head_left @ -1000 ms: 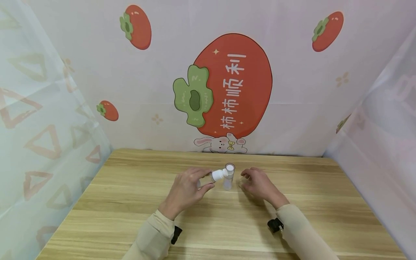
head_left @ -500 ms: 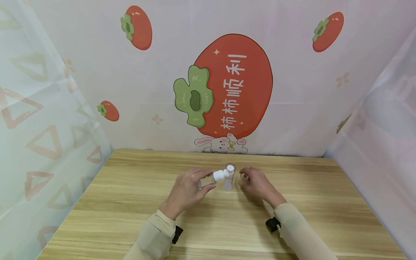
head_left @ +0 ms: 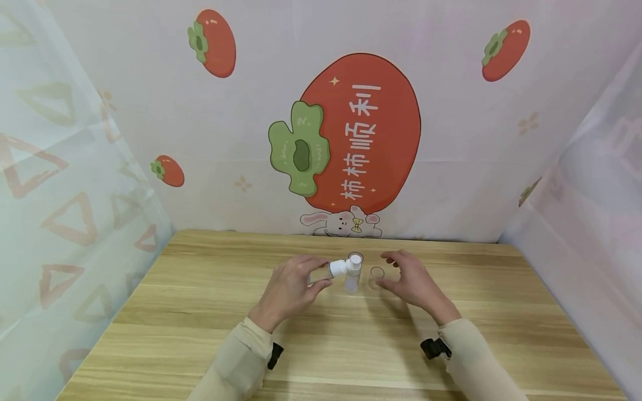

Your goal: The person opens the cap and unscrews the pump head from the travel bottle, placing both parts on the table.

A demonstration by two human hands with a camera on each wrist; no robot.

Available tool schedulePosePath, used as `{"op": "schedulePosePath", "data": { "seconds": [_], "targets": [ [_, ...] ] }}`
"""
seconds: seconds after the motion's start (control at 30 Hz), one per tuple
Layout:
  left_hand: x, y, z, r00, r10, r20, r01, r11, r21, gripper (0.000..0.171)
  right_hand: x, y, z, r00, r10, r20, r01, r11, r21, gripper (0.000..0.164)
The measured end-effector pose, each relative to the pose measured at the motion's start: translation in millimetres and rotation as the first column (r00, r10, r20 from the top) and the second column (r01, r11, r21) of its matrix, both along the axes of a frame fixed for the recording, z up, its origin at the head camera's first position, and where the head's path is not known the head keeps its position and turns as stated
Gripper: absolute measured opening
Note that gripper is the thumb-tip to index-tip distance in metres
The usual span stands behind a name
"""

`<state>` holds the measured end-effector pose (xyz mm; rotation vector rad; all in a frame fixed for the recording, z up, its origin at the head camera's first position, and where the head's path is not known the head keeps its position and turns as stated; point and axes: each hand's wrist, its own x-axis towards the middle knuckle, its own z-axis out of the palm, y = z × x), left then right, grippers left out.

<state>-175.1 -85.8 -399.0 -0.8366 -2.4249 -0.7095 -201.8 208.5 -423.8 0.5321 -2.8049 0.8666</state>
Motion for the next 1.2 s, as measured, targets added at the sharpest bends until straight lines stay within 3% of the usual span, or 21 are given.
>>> {"op": "schedulePosePath", "data": {
  "seconds": [0.33,0.7,0.87,1.2],
  "targets": [
    [-5.8,2.0,0.4,0.999,0.022,-0.039,-0.024,0.998,-0.059,0.04,14.7,5.0,18.8,0.997,0.048,-0.052,-0.051,0.997,-0.06,0.064],
    [-9.9,7.1,3.2,0.996,0.001,-0.088,-0.009,0.996,-0.091,0.04,30.3,-9.6,42.1,0.98,0.12,-0.162,-0.137,0.986,-0.099,0.061],
    [-10.2,9.7,4.0,0.992,-0.012,-0.127,0.001,0.997,-0.082,0.04,32.9,-19.5,46.2,0.966,0.161,-0.202,-0.187,0.975,-0.116,0.056],
    [-8.5,15.3,8.9,0.982,-0.042,-0.183,0.027,0.996,-0.083,0.04,31.3,-33.8,48.0,0.959,0.214,-0.186,-0.25,0.948,-0.196,0.05]
  ]
}}
